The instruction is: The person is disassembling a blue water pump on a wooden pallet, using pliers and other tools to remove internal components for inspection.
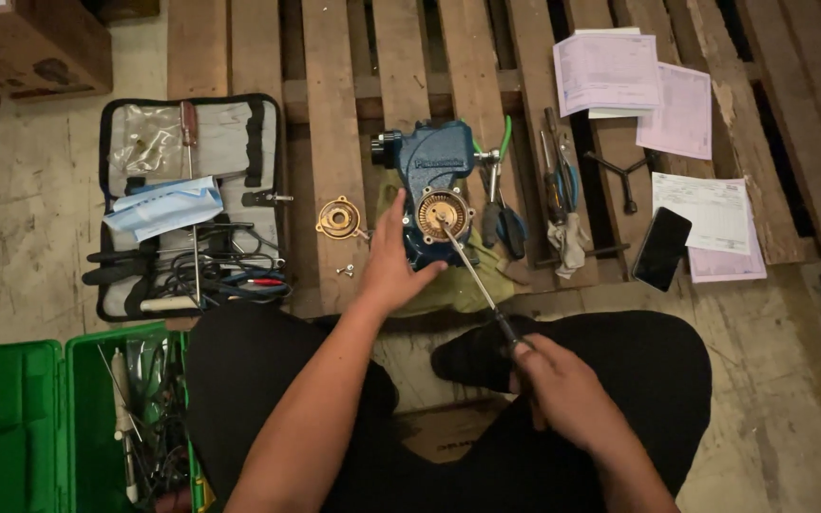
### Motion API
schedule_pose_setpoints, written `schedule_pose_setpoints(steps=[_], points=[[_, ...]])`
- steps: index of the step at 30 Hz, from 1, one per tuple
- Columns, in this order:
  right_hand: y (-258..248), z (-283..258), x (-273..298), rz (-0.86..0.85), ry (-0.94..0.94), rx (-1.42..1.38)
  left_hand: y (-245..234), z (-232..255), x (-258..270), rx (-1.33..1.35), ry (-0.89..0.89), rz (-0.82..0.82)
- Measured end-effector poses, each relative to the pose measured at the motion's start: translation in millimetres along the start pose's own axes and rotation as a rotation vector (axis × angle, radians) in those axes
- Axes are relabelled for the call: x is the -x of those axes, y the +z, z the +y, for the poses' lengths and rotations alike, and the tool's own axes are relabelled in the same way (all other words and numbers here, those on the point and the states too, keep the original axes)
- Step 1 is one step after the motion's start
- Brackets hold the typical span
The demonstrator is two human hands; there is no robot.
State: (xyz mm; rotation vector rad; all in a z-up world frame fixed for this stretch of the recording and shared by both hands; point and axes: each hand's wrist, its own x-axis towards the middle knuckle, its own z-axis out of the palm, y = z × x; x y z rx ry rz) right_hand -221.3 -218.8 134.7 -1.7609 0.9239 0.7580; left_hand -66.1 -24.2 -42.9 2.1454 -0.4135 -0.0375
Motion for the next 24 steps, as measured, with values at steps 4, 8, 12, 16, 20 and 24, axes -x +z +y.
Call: schedule_pose_setpoints(steps=[4, 8, 12, 16, 20, 24], points=[[4.4, -0.7, -5.8, -0.01, -0.044, -0.127, -3.1, 3.9, -1.4, 0.005, -0.012, -0.008], [13.5, 4.3, -2.5, 0.047, -0.072, -0.14, -2.5, 2.7, -2.4, -0.009, -0.016, -0.017], [18.1, 16.7, 3.1, 0.062, -0.099, -0.125, -3.8, 2.4, -2.1, -0.018, -0.016, -0.032], [17.0, 2.1, 6.9, 0.059, -0.058, -0.101, -10.4, 1.2, -6.5, -0.034, -0.041, -0.07], [16.1, 3.3, 2.0, 0.043, -0.08, -0.141, -39.4, -11.4, -25.7, 0.156, -0.053, -0.19], [17.6, -5.6, 6.9, 0.154, -0.149, 0.38, -89.9, 46.9, -65.6, -0.038, -0.208, 0.127]])
